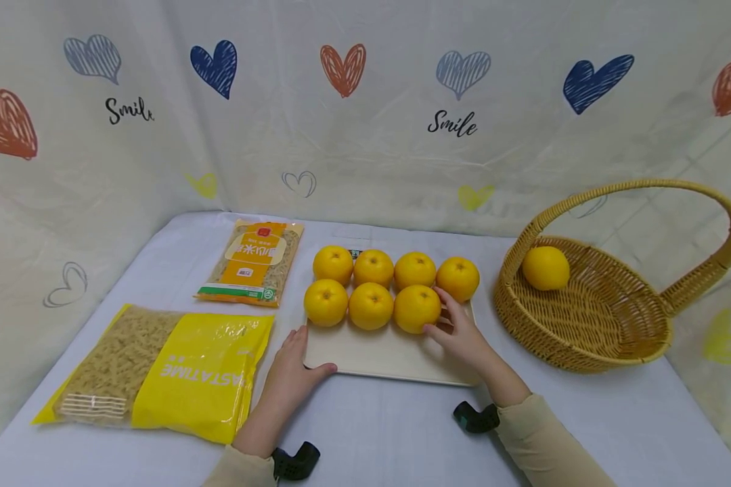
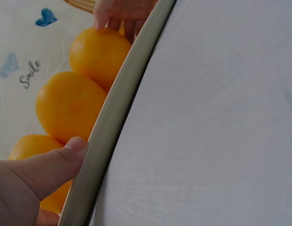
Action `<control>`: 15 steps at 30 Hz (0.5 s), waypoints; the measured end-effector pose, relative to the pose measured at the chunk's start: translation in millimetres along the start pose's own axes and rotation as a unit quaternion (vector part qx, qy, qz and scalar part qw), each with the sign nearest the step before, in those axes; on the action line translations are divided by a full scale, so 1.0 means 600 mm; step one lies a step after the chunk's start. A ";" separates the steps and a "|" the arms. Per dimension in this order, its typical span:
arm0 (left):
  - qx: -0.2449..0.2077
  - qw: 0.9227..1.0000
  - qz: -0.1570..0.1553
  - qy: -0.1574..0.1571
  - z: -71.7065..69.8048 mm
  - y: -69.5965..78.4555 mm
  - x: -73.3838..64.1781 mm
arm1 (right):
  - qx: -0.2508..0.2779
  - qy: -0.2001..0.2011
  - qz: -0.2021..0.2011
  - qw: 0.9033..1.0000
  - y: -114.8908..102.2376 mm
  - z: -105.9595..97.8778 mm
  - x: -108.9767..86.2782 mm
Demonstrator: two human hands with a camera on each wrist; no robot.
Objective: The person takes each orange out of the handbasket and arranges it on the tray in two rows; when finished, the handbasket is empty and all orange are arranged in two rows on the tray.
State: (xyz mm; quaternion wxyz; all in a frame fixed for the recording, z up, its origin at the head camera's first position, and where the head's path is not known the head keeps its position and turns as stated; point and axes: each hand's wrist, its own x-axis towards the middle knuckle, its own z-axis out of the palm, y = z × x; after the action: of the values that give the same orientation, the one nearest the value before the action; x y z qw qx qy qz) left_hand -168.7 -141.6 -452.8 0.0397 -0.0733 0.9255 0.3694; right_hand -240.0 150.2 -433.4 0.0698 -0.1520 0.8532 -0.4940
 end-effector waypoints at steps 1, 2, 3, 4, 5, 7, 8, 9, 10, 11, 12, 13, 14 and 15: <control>0.000 1.000 0.000 0.000 0.000 0.000 0.000 | 0.001 -0.001 -0.002 1.000 0.000 0.000 0.000; -0.001 1.000 -0.001 0.000 0.000 0.000 0.000 | 0.002 -0.002 -0.004 1.000 0.000 0.000 0.000; -0.002 1.000 -0.001 0.000 0.001 0.000 0.000 | 0.004 -0.002 -0.006 1.000 0.000 0.000 0.000; -0.002 1.000 -0.001 0.000 0.001 0.000 0.000 | 0.005 -0.002 -0.006 1.000 0.000 0.000 0.000; -0.003 1.000 -0.001 0.001 0.001 0.000 0.000 | 0.006 -0.002 -0.006 1.000 0.001 0.000 0.001; -0.002 1.000 0.000 0.001 0.001 0.000 0.000 | 0.006 -0.002 -0.007 1.000 0.002 0.000 0.000; -0.002 1.000 0.000 0.002 0.001 0.000 0.000 | 0.005 -0.002 -0.007 1.000 0.002 0.000 0.000; -0.002 1.000 0.000 0.002 0.001 0.000 0.000 | 0.004 -0.002 -0.005 1.000 0.003 0.000 0.000; -0.002 1.000 0.000 0.002 0.001 0.000 0.000 | 0.003 -0.002 -0.004 1.000 0.003 0.000 0.000; -0.001 1.000 0.000 0.002 0.001 0.000 0.000 | 0.001 -0.001 -0.003 1.000 0.004 0.000 0.000; 0.000 1.000 0.000 0.003 0.001 0.000 0.000 | 0.000 -0.001 -0.004 1.000 0.004 -0.001 0.000; 0.000 1.000 0.000 0.003 0.001 0.000 0.000 | 0.000 0.000 -0.004 1.000 0.004 -0.001 0.000; 0.000 1.000 0.001 0.003 0.001 0.000 0.000 | 0.000 0.000 -0.005 1.000 0.004 -0.001 0.001; 0.001 1.000 0.001 0.003 0.001 0.001 0.000 | 0.000 0.001 -0.007 1.000 0.004 -0.001 0.001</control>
State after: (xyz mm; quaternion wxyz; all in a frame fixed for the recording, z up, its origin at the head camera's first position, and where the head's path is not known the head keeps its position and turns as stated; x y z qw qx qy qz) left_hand -168.7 -140.9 -453.0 0.0360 -0.0731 0.9260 0.3686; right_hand -241.0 151.6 -435.5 0.0654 -0.1570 0.8523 -0.4947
